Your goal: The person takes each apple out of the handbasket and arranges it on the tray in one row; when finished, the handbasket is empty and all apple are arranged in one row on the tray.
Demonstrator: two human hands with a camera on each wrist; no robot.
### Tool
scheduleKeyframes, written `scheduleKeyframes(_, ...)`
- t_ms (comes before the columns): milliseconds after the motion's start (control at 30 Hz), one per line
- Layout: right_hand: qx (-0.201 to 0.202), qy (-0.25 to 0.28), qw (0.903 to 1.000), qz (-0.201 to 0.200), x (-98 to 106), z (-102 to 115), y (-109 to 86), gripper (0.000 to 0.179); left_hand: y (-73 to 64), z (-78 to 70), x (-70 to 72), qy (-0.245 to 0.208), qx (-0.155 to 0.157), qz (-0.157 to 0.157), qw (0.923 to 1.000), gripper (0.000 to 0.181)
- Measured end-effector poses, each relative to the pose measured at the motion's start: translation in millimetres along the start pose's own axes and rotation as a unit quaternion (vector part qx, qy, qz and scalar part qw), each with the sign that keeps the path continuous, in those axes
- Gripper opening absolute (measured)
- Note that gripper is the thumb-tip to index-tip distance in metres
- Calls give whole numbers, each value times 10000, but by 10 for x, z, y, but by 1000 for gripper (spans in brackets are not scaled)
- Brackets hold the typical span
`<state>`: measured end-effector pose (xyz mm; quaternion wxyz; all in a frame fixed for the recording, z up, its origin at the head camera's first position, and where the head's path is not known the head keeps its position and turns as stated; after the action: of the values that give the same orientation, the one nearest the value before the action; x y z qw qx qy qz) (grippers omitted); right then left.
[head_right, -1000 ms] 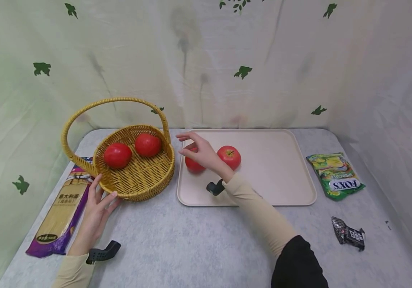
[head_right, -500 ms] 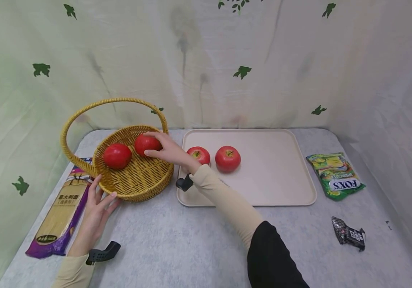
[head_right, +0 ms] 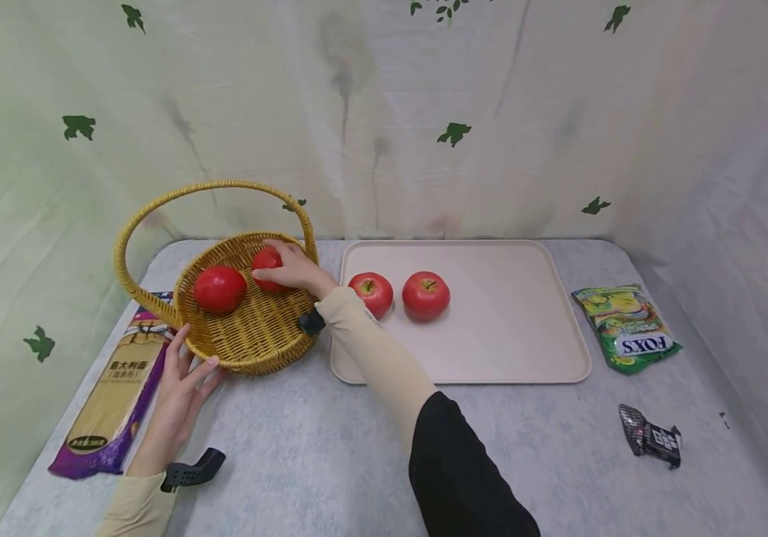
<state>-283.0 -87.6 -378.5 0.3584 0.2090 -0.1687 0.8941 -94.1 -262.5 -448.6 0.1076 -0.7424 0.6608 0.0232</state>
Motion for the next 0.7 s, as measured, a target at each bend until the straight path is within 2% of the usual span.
scheduleKeyframes(200, -422, -107, 9990, 57, -44, 5, 68, 73, -7, 2, 3, -48, -30, 44, 10000, 75)
scheduleKeyframes(433, -407, -507, 9979, -66, -49, 2, 69, 59, -9, -6, -6, -61, -78, 29, 9999, 75)
scheduleKeyframes(567, -275, -612, 9976, 190, -59, -7, 86, 52, -16, -9, -9, -68, -83, 27, 9999, 75)
scheduleKeyframes(700, -194, -621, 9958, 642, -79, 5, 91, 56, -15, -7, -10, -38, -89, 30, 9999, 75)
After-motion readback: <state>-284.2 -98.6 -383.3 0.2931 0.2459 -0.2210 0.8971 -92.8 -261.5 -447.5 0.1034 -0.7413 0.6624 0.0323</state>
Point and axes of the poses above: each hand's wrist, its own y-axis towards the middle knuckle, its own x-axis out of the back of the hand, z = x × y, the point moved 2 cm from there along y, towards the middle knuckle, and after that the axes turned 4 degrees about z, right-handed, at the moved point
